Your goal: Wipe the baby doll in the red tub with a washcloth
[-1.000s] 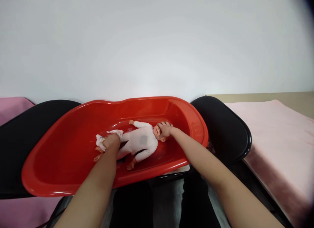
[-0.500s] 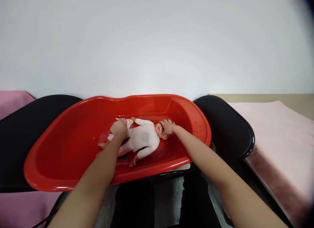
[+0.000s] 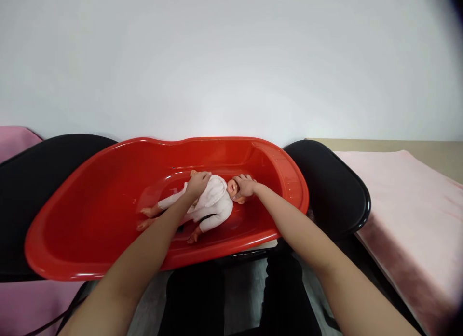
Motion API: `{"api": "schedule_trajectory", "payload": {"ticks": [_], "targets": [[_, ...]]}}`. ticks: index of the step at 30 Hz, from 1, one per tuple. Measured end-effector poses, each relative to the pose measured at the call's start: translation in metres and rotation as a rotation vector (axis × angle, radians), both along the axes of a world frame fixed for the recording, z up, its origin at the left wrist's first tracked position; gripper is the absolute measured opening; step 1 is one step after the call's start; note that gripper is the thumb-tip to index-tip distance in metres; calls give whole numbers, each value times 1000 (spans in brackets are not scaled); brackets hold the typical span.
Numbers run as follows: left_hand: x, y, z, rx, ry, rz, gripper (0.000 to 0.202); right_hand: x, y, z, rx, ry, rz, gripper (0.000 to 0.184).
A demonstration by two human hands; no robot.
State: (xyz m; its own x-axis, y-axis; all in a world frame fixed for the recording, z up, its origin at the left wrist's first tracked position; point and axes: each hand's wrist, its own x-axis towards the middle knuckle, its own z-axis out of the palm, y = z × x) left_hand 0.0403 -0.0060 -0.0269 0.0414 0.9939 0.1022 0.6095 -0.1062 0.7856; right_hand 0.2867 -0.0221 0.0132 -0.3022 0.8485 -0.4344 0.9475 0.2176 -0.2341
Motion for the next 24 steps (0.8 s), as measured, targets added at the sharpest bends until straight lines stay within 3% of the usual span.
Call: {"api": "schedule_trajectory", "payload": {"ticks": [2, 5, 11, 13, 19, 21, 24], "targets": [[0, 0, -10, -12, 80, -88, 28, 0, -1, 1, -2, 4, 0, 86], [-1, 1, -20, -25, 177, -175, 32, 0, -1, 2, 2, 4, 1, 86], [-9, 10, -21, -52, 367, -78, 61, 1, 1, -1, 7, 9, 6, 89], [-11, 13, -20, -92, 412, -81, 53, 1, 3, -3, 13, 8, 12, 92], [-11, 15, -8, -53, 332, -49, 14, 3, 4, -5, 20, -6, 28, 94], [-6, 13, 0, -30, 259, -53, 13, 3, 3, -4, 20, -5, 20, 96], [2, 6, 10, -36, -17, -167, 25, 3, 3, -3, 15, -2, 10, 97]]}}
